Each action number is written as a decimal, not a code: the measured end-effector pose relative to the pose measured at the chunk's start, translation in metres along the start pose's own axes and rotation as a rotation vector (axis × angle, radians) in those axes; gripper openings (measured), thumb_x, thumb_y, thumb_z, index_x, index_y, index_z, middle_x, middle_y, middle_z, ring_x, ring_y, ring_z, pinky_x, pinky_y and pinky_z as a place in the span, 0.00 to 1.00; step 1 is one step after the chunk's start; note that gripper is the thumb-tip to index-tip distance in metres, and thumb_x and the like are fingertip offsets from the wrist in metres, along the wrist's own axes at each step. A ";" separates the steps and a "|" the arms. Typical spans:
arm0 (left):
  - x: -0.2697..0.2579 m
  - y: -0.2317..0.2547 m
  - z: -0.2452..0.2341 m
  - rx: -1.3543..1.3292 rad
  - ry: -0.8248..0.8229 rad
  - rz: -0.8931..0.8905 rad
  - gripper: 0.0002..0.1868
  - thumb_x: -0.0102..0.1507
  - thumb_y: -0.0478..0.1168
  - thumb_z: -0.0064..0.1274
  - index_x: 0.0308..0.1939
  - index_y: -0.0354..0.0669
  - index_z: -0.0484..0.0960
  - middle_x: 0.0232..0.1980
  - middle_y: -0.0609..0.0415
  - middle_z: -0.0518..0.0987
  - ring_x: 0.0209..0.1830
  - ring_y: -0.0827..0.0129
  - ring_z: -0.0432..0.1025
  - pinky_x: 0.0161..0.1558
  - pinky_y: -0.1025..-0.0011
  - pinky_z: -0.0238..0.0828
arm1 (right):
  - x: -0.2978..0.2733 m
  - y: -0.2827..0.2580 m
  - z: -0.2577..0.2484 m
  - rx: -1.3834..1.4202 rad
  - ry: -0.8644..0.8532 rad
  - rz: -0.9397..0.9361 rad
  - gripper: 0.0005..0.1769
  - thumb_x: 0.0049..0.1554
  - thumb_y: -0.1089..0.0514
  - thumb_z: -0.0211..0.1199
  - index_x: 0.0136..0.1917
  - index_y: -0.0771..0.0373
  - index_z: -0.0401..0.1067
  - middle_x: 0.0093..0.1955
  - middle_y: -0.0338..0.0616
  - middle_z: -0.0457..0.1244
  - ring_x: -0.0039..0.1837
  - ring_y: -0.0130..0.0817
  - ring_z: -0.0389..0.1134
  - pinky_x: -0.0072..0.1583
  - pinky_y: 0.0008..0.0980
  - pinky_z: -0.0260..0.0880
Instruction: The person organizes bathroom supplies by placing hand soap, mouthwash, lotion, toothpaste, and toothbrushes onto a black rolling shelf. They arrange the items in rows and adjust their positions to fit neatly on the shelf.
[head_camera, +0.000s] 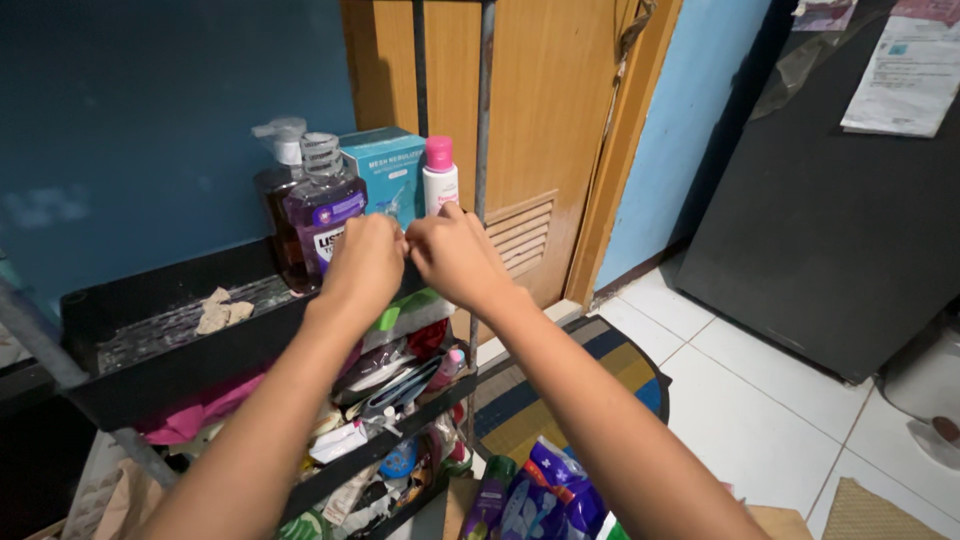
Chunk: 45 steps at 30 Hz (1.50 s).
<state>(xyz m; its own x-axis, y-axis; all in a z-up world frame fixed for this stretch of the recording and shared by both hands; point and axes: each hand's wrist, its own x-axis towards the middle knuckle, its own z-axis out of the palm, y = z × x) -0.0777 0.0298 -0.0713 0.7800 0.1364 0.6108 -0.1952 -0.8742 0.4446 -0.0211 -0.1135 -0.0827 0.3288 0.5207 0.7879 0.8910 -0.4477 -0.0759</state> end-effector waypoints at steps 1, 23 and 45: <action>0.002 -0.003 0.006 -0.018 0.014 0.006 0.06 0.62 0.33 0.55 0.36 0.31 0.85 0.35 0.28 0.80 0.40 0.36 0.77 0.45 0.49 0.74 | -0.002 0.002 -0.001 0.010 -0.008 0.006 0.05 0.53 0.61 0.62 0.41 0.64 0.77 0.42 0.51 0.69 0.54 0.53 0.66 0.56 0.49 0.66; 0.081 -0.086 0.081 -0.238 -0.456 -0.246 0.10 0.61 0.38 0.60 0.44 0.39 0.90 0.38 0.43 0.86 0.29 0.66 0.73 0.35 0.62 0.71 | -0.038 0.017 0.000 0.001 -0.001 0.037 0.16 0.53 0.61 0.64 0.55 0.66 0.72 0.58 0.50 0.66 0.64 0.51 0.64 0.65 0.43 0.66; 0.053 -0.034 0.055 0.073 -0.276 -0.253 0.23 0.63 0.50 0.61 0.49 0.31 0.83 0.51 0.26 0.78 0.56 0.36 0.74 0.56 0.49 0.71 | -0.041 0.014 -0.005 -0.011 -0.126 0.138 0.22 0.53 0.61 0.64 0.61 0.65 0.66 0.64 0.53 0.62 0.71 0.51 0.60 0.68 0.44 0.65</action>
<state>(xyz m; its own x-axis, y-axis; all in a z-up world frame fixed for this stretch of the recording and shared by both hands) 0.0027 0.0417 -0.0901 0.9308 0.2302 0.2841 0.0591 -0.8615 0.5043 -0.0232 -0.1446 -0.1133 0.4852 0.5400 0.6878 0.8314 -0.5286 -0.1714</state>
